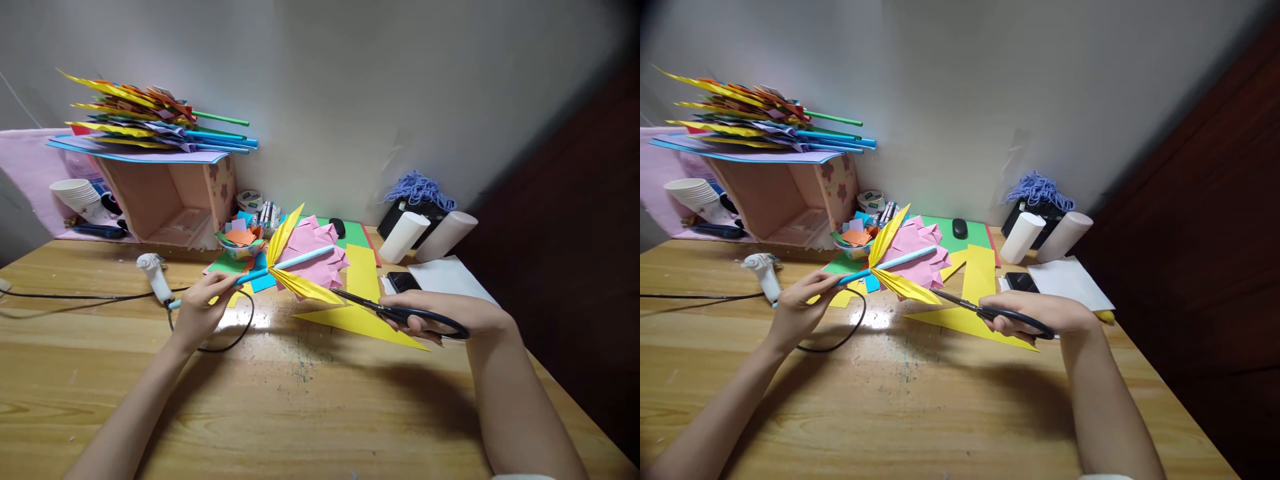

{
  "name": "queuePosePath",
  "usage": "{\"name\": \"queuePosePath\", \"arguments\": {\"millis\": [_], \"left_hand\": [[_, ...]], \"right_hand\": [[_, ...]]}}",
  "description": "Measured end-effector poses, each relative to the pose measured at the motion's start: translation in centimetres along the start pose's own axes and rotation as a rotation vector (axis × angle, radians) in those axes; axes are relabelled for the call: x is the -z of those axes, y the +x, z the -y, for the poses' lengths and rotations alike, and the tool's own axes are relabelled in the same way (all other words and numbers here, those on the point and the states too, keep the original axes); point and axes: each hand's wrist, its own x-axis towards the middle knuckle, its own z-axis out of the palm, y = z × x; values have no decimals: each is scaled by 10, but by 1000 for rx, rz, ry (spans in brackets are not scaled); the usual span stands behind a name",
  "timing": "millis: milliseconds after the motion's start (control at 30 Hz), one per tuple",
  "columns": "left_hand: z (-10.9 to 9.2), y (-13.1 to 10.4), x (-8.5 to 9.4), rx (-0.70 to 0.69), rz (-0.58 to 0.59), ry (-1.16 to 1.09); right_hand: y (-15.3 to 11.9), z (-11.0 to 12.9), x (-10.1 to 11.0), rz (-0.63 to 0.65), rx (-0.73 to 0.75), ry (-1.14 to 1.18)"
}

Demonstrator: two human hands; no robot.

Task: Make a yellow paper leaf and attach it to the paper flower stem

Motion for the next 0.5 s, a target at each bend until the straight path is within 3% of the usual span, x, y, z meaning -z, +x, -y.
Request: {"name": "queuePosePath", "arguments": {"millis": [300,500], "left_hand": [[-1,1,0,2,-15,39],[-1,0,0,7,-9,33]], "right_hand": [[0,1,-1,-8,-31,13],[4,3,-1,-10,71,24]]}}
